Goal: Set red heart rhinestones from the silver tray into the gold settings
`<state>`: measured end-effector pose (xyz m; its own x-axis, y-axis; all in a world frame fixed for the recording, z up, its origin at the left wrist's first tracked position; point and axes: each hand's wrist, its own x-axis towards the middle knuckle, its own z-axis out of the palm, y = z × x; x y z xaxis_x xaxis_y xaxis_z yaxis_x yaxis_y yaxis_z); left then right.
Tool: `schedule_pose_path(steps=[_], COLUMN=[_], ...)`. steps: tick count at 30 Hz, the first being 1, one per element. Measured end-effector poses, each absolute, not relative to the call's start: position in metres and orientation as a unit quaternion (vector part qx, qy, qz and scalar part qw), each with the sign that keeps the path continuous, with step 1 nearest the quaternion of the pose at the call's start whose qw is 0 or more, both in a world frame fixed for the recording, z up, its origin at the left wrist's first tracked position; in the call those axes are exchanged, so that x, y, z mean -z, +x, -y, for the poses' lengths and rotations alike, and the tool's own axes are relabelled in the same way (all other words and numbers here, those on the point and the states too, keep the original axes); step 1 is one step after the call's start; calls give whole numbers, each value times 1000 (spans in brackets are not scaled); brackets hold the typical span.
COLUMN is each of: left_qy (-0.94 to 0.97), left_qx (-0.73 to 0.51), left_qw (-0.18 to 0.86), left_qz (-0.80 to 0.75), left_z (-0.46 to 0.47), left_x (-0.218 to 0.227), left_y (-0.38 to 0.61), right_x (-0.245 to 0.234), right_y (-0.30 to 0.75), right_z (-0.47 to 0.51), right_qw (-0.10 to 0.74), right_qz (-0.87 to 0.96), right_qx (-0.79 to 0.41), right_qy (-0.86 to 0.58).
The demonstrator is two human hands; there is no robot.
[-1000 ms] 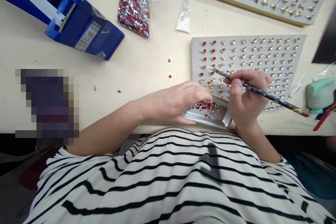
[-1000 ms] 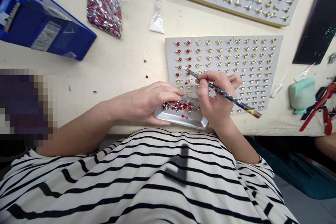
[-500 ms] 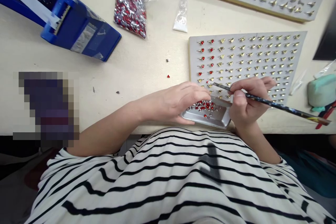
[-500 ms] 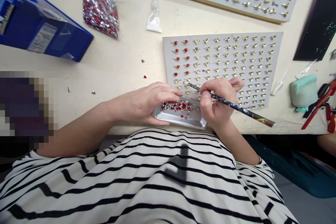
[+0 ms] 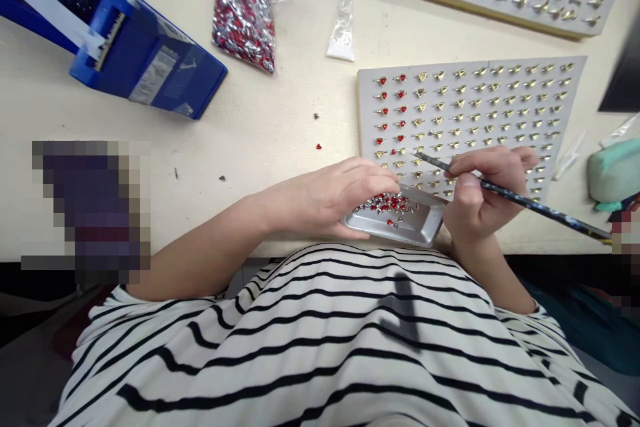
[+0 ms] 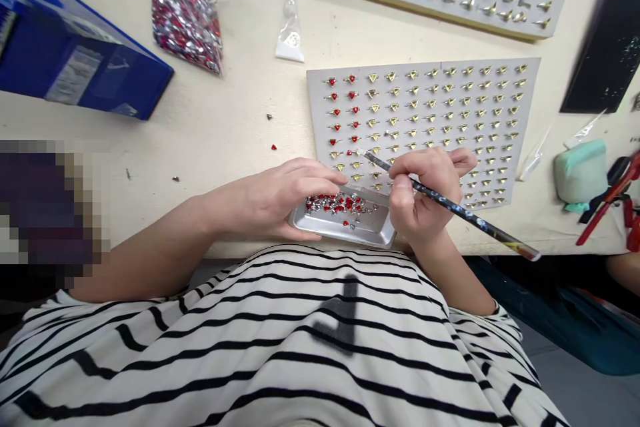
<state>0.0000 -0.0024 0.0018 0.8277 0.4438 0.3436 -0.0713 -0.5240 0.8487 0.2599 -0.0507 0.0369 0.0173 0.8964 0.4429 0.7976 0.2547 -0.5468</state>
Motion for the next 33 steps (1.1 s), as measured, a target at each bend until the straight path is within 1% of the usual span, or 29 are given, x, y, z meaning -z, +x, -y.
schedule_pose_path(steps=[5, 10, 18, 23, 33], left_qy=[828, 826, 826, 828, 821], left_qx=[-269, -271, -276, -275, -279], left_qw=[478, 481, 479, 476, 485], left_qz=[-113, -114, -111, -109, -111], left_z=[3, 3, 3, 3, 3], left_x=[-4, -2, -2, -4, -1], left_y=[0, 0, 0, 0, 1], right_x=[-36, -34, -31, -32, -24], right_y=[260, 256, 255, 255, 264], right_z=[51, 50, 47, 49, 55], right_qw=[379, 343, 365, 408, 401], right_qz=[703, 714, 710, 690, 686], right_qx=[-84, -87, -101, -76, -23], right_qy=[-595, -604, -594, -592, -606])
